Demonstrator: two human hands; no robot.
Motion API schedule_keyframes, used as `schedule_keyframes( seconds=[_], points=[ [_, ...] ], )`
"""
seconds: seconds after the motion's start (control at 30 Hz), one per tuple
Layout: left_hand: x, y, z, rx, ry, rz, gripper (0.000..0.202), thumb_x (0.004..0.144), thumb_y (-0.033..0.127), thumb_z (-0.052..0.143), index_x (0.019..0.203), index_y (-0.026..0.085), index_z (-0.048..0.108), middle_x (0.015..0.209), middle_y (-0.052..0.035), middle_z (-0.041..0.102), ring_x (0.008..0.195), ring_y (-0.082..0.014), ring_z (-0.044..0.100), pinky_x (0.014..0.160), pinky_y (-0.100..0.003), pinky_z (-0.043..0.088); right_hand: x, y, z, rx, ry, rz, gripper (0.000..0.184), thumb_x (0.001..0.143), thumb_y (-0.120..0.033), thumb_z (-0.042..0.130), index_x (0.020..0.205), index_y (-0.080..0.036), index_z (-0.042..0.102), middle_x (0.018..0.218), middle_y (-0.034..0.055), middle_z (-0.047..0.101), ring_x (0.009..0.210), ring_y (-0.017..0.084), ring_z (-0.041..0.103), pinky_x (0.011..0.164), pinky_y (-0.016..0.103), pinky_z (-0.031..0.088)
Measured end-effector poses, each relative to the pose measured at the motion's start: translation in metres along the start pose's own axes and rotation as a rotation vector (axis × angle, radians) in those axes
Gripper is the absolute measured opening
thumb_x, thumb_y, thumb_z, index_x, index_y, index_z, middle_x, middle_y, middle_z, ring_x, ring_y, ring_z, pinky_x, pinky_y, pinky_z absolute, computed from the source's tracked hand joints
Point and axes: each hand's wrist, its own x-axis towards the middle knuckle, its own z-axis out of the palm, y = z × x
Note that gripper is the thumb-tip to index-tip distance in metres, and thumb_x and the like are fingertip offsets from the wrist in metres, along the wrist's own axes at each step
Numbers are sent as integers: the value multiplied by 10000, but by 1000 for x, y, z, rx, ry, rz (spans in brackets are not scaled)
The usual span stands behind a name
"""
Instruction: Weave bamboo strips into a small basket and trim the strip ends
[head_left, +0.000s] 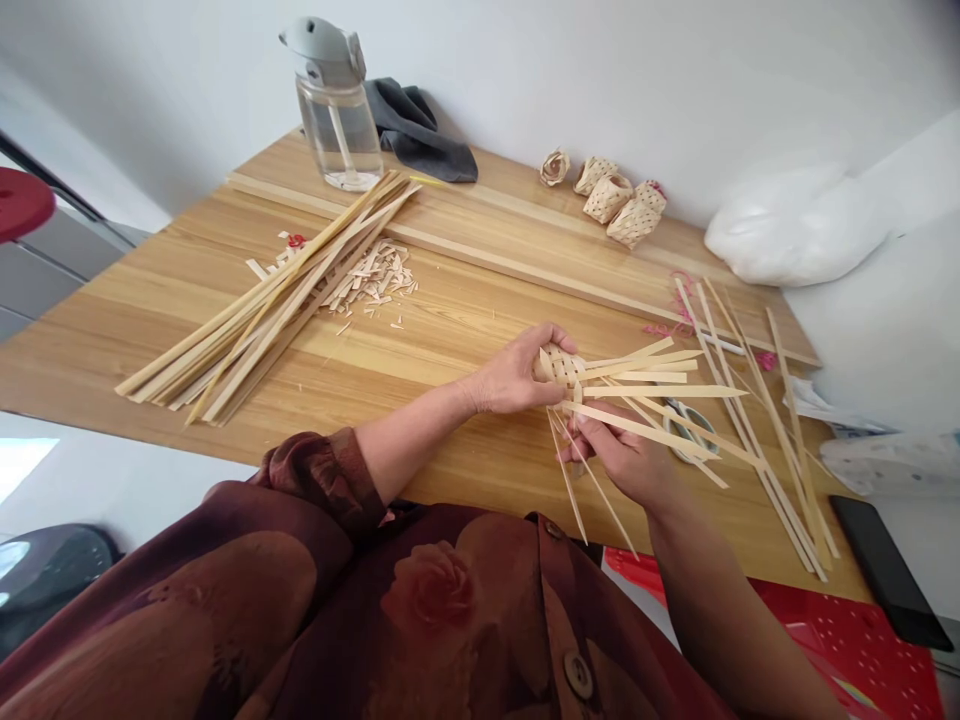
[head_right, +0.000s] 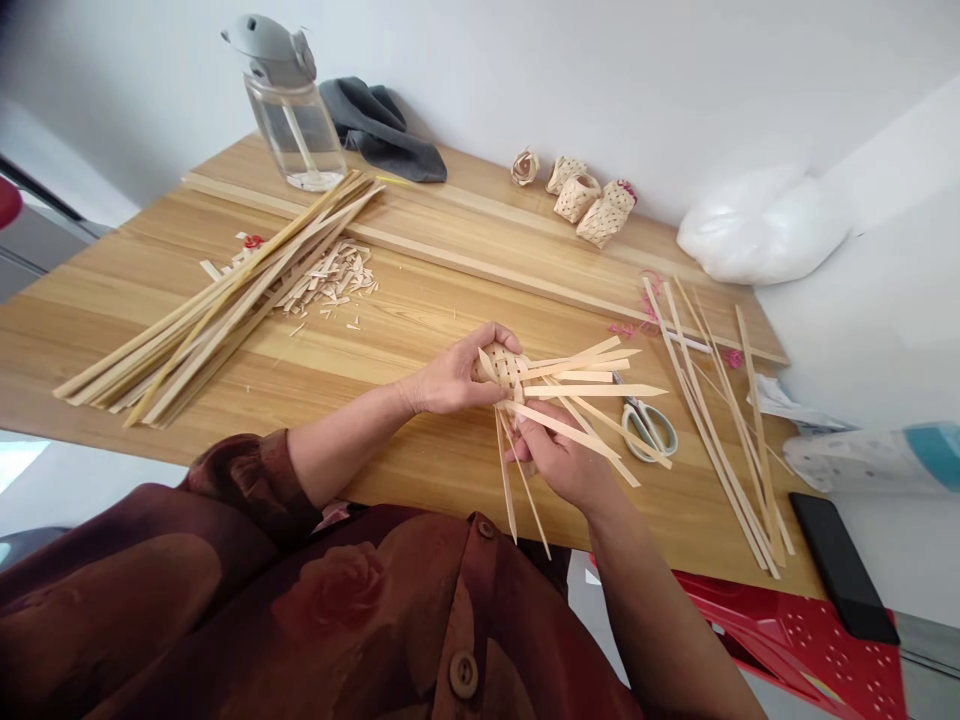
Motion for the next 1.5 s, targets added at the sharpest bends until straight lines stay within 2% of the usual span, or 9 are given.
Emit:
schedule_keyframes(
  seconds=[0.07, 0.2, 0.37, 0.57, 0.7, 0.83, 1.03, 1.23, 1.5],
  points=[
    [0, -3, 3, -35, 3, -3, 519, 664, 143, 697, 1147, 166, 509, 853, 15, 594, 699, -103, 511, 690, -271, 431, 1, -3, -2, 28, -29, 25, 377, 998, -510, 587, 774, -207, 612, 615, -23, 605, 640, 171, 729, 638, 288, 604],
    [2, -5, 2, -87, -77, -46, 513, 705, 187, 728, 1164, 166, 500, 880, -5, 629, 722, -118, 547, 694, -280, 441, 2, -5, -1, 155, -107, 49, 418, 926, -583, 671, 731, -217, 621, 560, -36, 554, 576, 147, 646, 626, 309, 630],
    [2, -2, -5, -109, -156, -34, 524, 735, 203, 767, 1193, 168, 514, 910, -18, 653, 726, -111, 556, 720, -289, 466, 2, -3, -1, 254, -124, 72, 478, 827, -664, 746, 703, -215, 644, 498, -39, 553, 488, 128, 572, 630, 347, 641],
    [1, -3, -3, -63, -116, -21, 526, 749, 299, 827, 1177, 161, 553, 925, -37, 675, 786, -147, 600, 785, -336, 484, 6, 3, -3, 273, -130, 71, 455, 823, -629, 762, 689, -208, 657, 512, -38, 565, 492, 120, 562, 631, 334, 624],
    [0, -4, 3, -119, -84, -32, 540, 745, 292, 837, 1168, 163, 527, 892, -22, 654, 758, -132, 588, 757, -314, 474, 6, 6, -1, 270, -136, 47, 435, 849, -588, 749, 666, -211, 634, 528, -36, 561, 517, 119, 556, 638, 327, 613],
    [0, -2, 6, -184, -99, -37, 513, 743, 230, 821, 1143, 166, 506, 889, -11, 637, 742, -105, 565, 722, -272, 467, 4, 8, 0, 250, -93, 41, 419, 877, -526, 719, 620, -215, 603, 511, -32, 542, 512, 125, 547, 610, 316, 582],
    [1, 1, 8, -263, -117, -86, 557, 694, 223, 847, 1113, 176, 482, 872, 5, 642, 700, -91, 564, 691, -254, 460, 1, 5, -4, 75, -39, 91, 323, 888, -319, 618, 581, -221, 618, 523, -3, 588, 582, 172, 639, 569, 287, 517],
    [-1, -1, 10, -263, -89, -90, 521, 705, 222, 834, 1100, 186, 496, 889, -4, 641, 733, -97, 559, 712, -263, 451, 2, -3, -6, -61, -56, 2, 365, 915, -300, 560, 573, -220, 658, 586, 19, 672, 573, 159, 597, 575, 292, 489],
    [-2, 0, 13, -249, -62, -67, 511, 708, 224, 836, 1083, 182, 492, 915, -3, 600, 757, -100, 529, 708, -264, 438, 0, -2, -12, -136, -109, -97, 410, 965, -329, 538, 594, -215, 671, 601, 8, 664, 582, 148, 558, 621, 309, 449]
  ],
)
